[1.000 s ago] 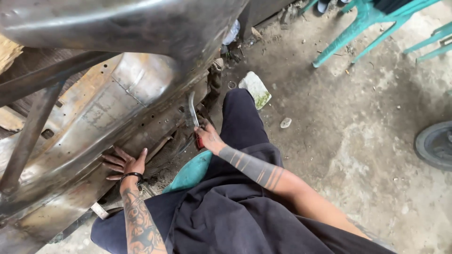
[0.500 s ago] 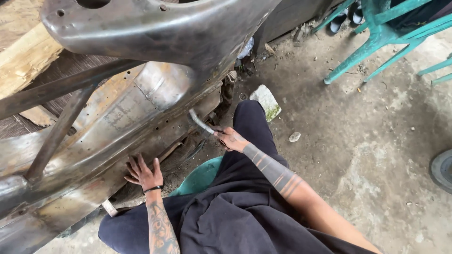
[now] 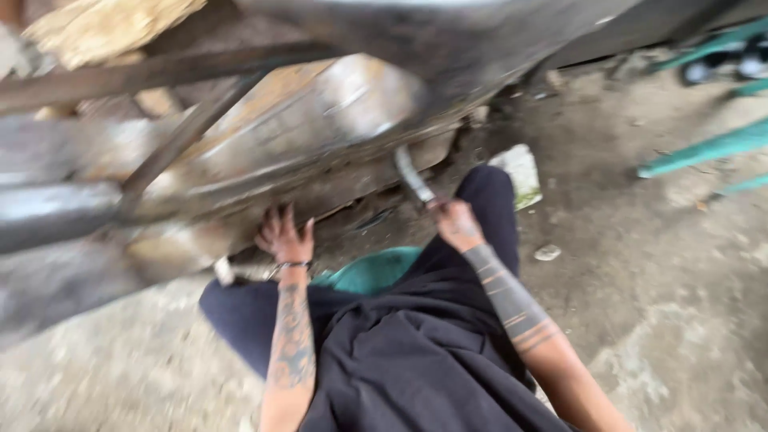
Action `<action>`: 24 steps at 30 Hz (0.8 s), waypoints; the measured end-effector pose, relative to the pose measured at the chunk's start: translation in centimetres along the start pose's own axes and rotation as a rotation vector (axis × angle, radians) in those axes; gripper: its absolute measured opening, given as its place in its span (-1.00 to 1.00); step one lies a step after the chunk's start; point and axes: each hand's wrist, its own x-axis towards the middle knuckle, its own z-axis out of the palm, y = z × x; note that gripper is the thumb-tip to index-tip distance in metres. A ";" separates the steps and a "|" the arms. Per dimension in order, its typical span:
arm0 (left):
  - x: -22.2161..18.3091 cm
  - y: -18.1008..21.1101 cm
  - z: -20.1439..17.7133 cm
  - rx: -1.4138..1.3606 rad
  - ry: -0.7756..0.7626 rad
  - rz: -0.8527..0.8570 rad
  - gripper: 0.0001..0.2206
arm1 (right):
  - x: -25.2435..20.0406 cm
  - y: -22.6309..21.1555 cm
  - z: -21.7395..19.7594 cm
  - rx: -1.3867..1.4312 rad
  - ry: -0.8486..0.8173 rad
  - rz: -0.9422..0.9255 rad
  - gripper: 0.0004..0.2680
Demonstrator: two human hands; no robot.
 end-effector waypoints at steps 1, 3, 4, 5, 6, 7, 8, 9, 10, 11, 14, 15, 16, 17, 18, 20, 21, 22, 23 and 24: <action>0.4 0.5 -0.3 -0.081 -0.012 -0.002 -0.43 | 0.3 -1.2 -0.8 0.019 0.179 0.031 -0.90; 1.1 1.0 -0.9 -0.143 -0.026 -0.011 -0.43 | 0.5 -2.5 -1.0 0.049 0.340 0.068 -0.77; 1.3 1.0 -1.3 -0.161 -0.027 -0.013 -0.46 | 0.2 -2.6 -0.3 0.049 0.149 0.069 -0.77; 1.3 1.8 -1.4 -0.196 -0.037 -0.001 -0.49 | -0.8 -2.3 -0.2 0.043 -0.024 0.081 -0.75; 0.5 1.2 -1.8 -0.194 -0.050 0.005 -0.49 | -1.7 -3.3 -0.5 0.047 -0.023 0.095 -0.75; 0.7 1.2 -1.6 -0.173 -0.032 0.014 -0.49 | -1.4 -4.4 -1.4 0.119 0.122 0.122 -0.78; 1.0 1.3 -1.3 -0.152 -0.015 0.023 -0.49 | -1.1 -5.5 -2.2 0.193 0.266 0.149 -0.80; 1.4 1.5 -1.1 -0.151 -0.018 0.019 -0.49 | -0.4 -3.4 -1.6 0.191 0.262 0.151 -0.80; 1.7 1.6 -0.8 -0.165 0.002 0.015 -0.49 | 0.2 -1.2 -0.9 0.140 0.097 0.068 -0.90; 1.2 1.5 -0.7 -0.180 0.005 0.021 -0.50 | -0.4 1.3 0.1 0.093 -0.062 0.003 -0.89; 0.8 0.6 -0.4 -0.140 0.006 0.042 -0.47 | -3.6 -8.6 0.2 -0.236 -0.238 -0.109 -0.78; 1.1 0.9 -0.3 -0.147 0.005 0.036 -0.47 | -2.9 -6.5 0.1 -0.246 -0.240 -0.108 -0.78; 1.3 1.1 -0.1 -0.155 -0.007 0.040 -0.47 | -2.2 -4.4 0.2 -0.014 -0.132 0.003 -0.83; 0.6 0.3 -0.7 -0.145 -0.027 0.035 -0.48 | -2.1 -2.3 0.9 0.225 -0.040 0.119 -0.85; 0.1 0.4 -1.0 -0.135 -0.037 0.018 -0.48 | -2.4 -2.3 0.2 0.223 -0.061 0.126 -0.85; 0.9 0.8 -0.7 -0.186 -0.013 0.017 -0.51 | -1.7 -2.7 -1.3 0.519 0.061 0.040 -0.76; 1.2 1.0 -0.6 -0.186 0.001 0.005 -0.51 | -1.2 0.1 -1.1 0.513 0.050 0.025 -0.76; 1.5 1.2 -0.6 -0.185 0.011 0.007 -0.53 | -0.7 2.9 -0.9 -0.215 0.084 -0.273 -0.83; 1.0 1.0 -0.9 -0.180 0.012 0.006 -0.54 | -0.8 5.8 -0.4 -0.944 0.111 -0.555 -0.86; 0.9 1.0 -1.0 -0.173 0.016 -0.009 -0.54 | -2.5 2.3 0.7 -0.943 0.101 -0.570 -0.86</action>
